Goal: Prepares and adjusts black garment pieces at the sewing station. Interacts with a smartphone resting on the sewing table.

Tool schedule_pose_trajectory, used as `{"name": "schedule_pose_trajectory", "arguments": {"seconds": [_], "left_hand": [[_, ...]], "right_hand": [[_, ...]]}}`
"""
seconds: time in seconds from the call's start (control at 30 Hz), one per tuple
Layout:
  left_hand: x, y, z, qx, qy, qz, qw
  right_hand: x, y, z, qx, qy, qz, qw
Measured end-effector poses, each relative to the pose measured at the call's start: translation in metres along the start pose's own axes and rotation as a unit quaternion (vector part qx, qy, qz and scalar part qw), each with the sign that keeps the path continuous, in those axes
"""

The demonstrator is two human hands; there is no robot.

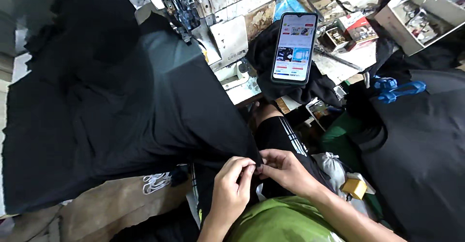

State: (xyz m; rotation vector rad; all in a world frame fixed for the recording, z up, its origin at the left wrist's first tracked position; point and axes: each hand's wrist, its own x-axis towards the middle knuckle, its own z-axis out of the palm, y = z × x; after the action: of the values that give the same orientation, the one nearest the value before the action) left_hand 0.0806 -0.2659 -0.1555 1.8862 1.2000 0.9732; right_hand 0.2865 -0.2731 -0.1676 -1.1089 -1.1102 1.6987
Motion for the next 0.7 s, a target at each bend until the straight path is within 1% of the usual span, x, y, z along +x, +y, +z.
{"name": "schedule_pose_trajectory", "arguments": {"seconds": [0.1, 0.23, 0.3, 0.33, 0.4, 0.47, 0.6, 0.7], "left_hand": [[-0.003, 0.007, -0.008, 0.019, 0.008, 0.031, 0.999], [-0.019, 0.055, -0.046, 0.070, 0.013, 0.091, 0.993], [-0.028, 0.068, -0.047, 0.103, 0.020, 0.101, 0.989], [-0.030, 0.064, -0.039, 0.124, 0.030, 0.104, 0.986], [-0.032, 0.041, -0.015, 0.157, 0.043, 0.103, 0.981], [-0.034, 0.024, -0.001, 0.165, 0.043, 0.100, 0.980], [-0.034, 0.024, -0.001, 0.172, 0.027, 0.097, 0.980], [-0.032, 0.020, -0.003, 0.161, 0.032, 0.100, 0.981]], "right_hand": [[-0.001, 0.002, -0.001, -0.021, 0.003, 0.001, 1.000], [-0.020, -0.013, -0.005, -0.032, -0.045, -0.022, 0.998], [-0.030, -0.018, -0.006, -0.025, -0.062, -0.034, 0.997], [-0.033, -0.018, -0.005, -0.021, -0.066, -0.037, 0.997], [-0.035, -0.015, -0.003, -0.007, -0.068, -0.042, 0.997], [-0.035, -0.011, -0.003, 0.002, -0.061, -0.041, 0.997], [-0.040, -0.014, -0.004, 0.009, -0.058, -0.028, 0.998], [-0.036, -0.015, -0.004, 0.002, -0.065, -0.029, 0.997]]}}
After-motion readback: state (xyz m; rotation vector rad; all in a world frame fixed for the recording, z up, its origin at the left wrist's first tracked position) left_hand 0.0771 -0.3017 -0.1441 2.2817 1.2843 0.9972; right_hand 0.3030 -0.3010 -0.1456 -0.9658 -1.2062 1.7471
